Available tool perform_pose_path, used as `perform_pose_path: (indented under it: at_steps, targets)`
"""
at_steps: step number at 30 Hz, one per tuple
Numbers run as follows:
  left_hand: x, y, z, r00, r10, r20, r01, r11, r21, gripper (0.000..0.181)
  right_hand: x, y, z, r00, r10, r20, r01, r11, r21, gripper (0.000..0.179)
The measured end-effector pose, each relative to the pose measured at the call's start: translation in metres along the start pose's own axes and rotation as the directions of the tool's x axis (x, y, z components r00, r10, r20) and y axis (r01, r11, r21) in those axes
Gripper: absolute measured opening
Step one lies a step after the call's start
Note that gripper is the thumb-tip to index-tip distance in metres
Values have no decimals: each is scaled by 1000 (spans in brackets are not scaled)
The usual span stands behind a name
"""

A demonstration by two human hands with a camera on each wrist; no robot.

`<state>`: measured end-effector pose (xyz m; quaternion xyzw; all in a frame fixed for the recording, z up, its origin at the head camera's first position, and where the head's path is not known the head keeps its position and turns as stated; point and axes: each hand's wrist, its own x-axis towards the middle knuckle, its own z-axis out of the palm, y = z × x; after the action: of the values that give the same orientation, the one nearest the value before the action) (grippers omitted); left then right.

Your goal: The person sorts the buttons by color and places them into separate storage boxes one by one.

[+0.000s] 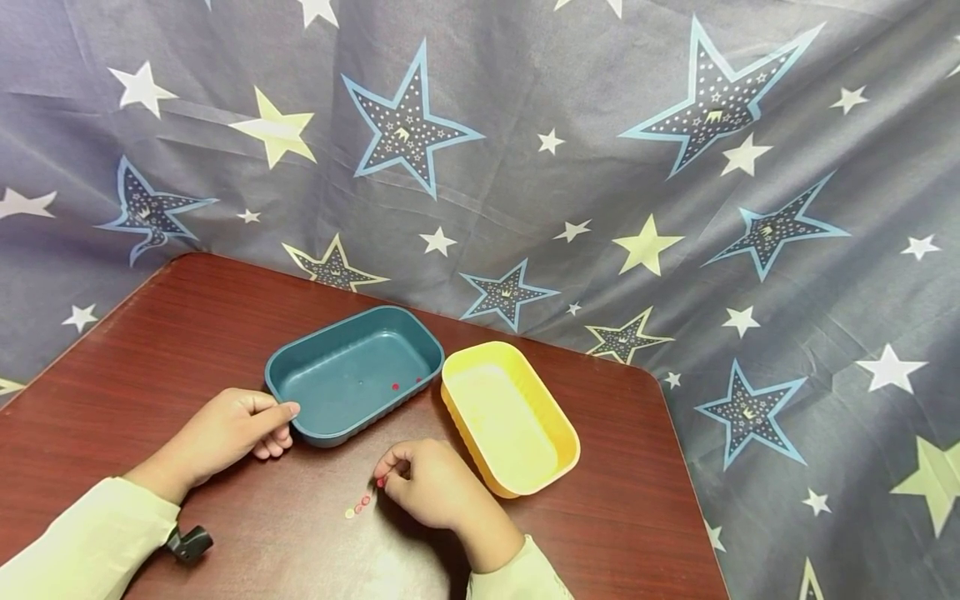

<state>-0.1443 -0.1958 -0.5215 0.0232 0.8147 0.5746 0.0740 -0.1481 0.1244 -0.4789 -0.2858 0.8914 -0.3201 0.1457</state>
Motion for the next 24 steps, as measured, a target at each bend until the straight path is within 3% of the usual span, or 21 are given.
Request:
perform_pose_path:
  at_steps: [17,24]
  targets:
    - [2,-3,0,1000,-3,1,3,1000,3,46,2,-2,-13,999,23,-23,-22,999,29,17]
    - [1,-3,0,1000,-1,2,1,1000,-1,46,5,-4,-21,1000,6,-19,-6,1000,-3,18]
